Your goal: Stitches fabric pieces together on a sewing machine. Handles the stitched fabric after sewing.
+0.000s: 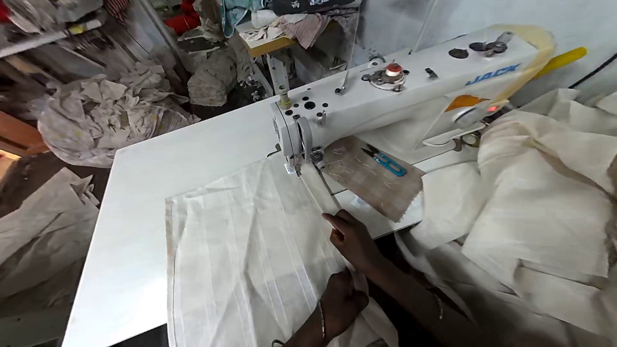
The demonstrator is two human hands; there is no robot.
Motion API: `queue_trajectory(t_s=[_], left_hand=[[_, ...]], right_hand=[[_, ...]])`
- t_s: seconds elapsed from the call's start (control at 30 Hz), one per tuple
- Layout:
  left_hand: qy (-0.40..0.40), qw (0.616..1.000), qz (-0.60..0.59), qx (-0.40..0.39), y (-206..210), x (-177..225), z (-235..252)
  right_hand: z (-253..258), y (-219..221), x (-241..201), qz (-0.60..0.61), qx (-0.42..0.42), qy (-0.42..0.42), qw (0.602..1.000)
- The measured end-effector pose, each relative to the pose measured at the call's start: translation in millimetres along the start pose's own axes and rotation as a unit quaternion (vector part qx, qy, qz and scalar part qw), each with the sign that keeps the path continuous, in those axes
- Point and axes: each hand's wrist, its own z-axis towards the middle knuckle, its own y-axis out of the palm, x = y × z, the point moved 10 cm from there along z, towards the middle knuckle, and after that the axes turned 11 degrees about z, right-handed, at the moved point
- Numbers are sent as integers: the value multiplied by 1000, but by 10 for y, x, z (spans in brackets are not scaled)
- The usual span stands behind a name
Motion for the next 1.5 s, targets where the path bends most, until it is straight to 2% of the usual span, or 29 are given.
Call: queue_trajectory(t_s=[0.03, 0.1, 0.13, 0.17, 0.2, 0.3, 0.5, 0.63, 0.77, 0.83, 0.93, 1.0, 1.1, 1.23, 1.3, 1.37, 1.43, 1.5], left_hand=[[14, 998, 62, 17, -75, 73, -4], [71, 972, 172, 143, -269, 160, -76], [103, 951, 192, 220, -378, 157, -129], [117, 939, 186, 264, -461, 117, -162], [118, 937, 180, 273, -505, 59, -170], [109, 939, 218, 242, -559, -42, -117], [132, 930, 259, 227, -829, -57, 125], [137, 926, 288, 204, -1028, -76, 297], [108, 929, 309, 174, -1198, -167, 529], [101, 929, 316, 161, -1268, -242, 655], [128, 923, 313, 186, -1396, -264, 750], [131, 933, 277, 190, -1468, -287, 752], [75, 945, 192, 252, -1799, -357, 767], [-80, 902, 167, 389, -2656, -436, 1047], [-204, 895, 110, 380, -2959, -582, 1354], [-298, 882, 124, 343, -3070, -691, 1564], [-296, 872, 182, 344, -3064, -668, 1667], [-221, 884, 205, 358, -2996, -578, 1690]], right_hand=[[-7, 22, -14, 12, -3, -5, 1000], [-21, 119, 39, 27, -44, 18, 998], [-5, 147, 65, 31, -67, 34, 997], [27, 161, 86, 34, -85, 50, 995], [60, 170, 116, 37, -96, 63, 993], [176, 222, 241, 39, -124, 121, 984], [559, 272, 282, 38, -80, 132, 987], [781, 311, 270, 35, -48, 91, 994], [930, 344, 253, 32, -40, 41, 998], [932, 332, 223, 31, -41, 31, 998], [784, 303, 229, 42, -67, 55, 995], [590, 304, 294, 49, -76, 70, 993], [386, 282, 304, 42, -59, 36, 997], [308, 217, 258, 44, 14, -49, 998], [316, 200, 268, 42, 35, -60, 997], [312, 193, 277, 41, 46, -64, 996], [307, 183, 275, 44, 55, -68, 995], [302, 176, 272, 50, 57, -70, 995]])
